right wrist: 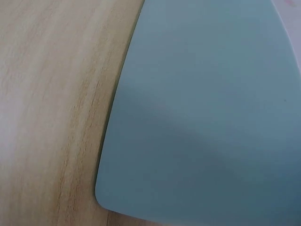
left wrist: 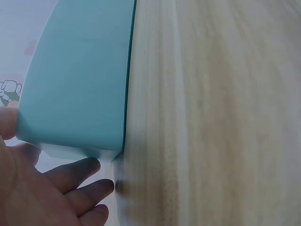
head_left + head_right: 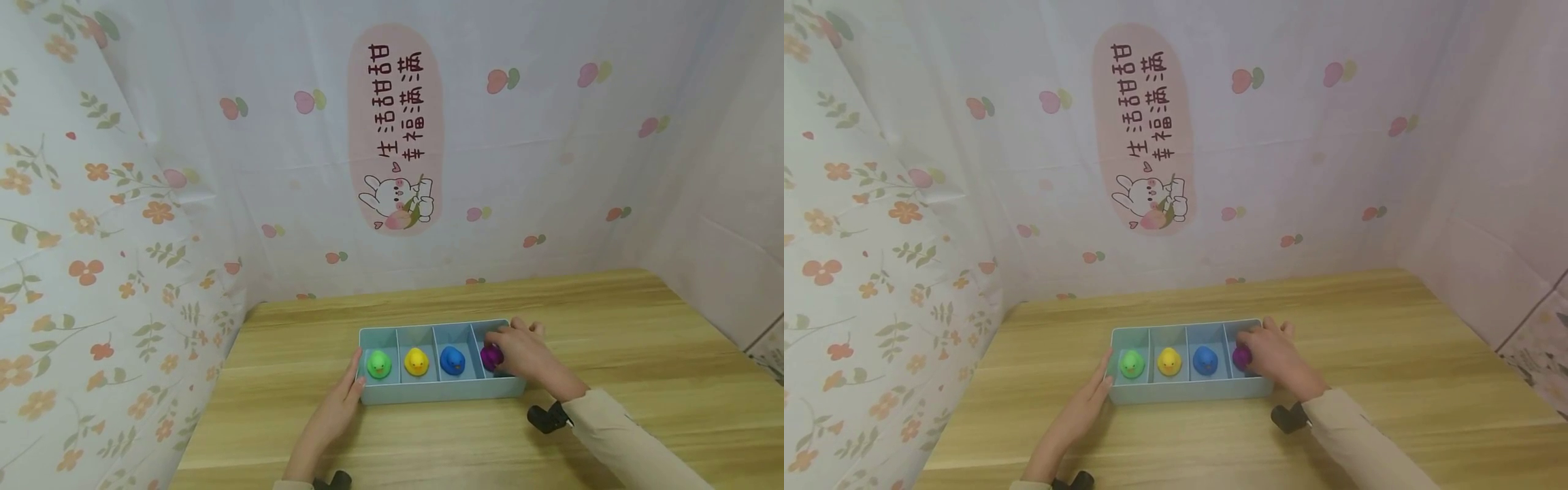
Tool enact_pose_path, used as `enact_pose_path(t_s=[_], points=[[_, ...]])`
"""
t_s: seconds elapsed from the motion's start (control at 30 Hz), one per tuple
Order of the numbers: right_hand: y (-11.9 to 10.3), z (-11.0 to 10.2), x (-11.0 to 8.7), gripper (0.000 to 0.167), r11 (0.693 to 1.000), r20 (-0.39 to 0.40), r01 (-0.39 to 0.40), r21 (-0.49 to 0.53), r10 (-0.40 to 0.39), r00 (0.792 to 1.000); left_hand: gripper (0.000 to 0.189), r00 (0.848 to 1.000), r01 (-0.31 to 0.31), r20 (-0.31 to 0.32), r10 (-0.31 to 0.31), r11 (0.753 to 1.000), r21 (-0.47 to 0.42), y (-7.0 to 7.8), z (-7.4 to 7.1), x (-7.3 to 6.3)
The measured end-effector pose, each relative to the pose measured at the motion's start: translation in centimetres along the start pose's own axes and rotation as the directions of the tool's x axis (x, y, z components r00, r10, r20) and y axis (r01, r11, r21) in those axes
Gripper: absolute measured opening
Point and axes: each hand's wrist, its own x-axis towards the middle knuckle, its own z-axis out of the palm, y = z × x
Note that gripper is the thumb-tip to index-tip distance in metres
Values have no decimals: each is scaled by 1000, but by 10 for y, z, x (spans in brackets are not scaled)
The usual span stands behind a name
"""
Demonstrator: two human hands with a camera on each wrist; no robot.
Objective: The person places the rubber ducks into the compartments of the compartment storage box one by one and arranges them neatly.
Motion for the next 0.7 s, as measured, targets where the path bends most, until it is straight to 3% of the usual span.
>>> enact_pose_path(t_s=[0.23, 0.47, 0.7], points=[[3, -4, -2, 39, 1000, 31, -18, 8, 18, 999, 55, 1000, 2, 2, -2, 1000, -5, 1, 2, 1], [7, -3, -8, 40, 999, -38, -18, 34, 19, 999, 55, 1000, 2, 5, -2, 1000, 15, 0, 1, 2], [8, -7, -12, 39, 993, -86, 2, 118, 8, 996, 52, 997, -50, -52, 57, 991, 125, 0, -6, 6]])
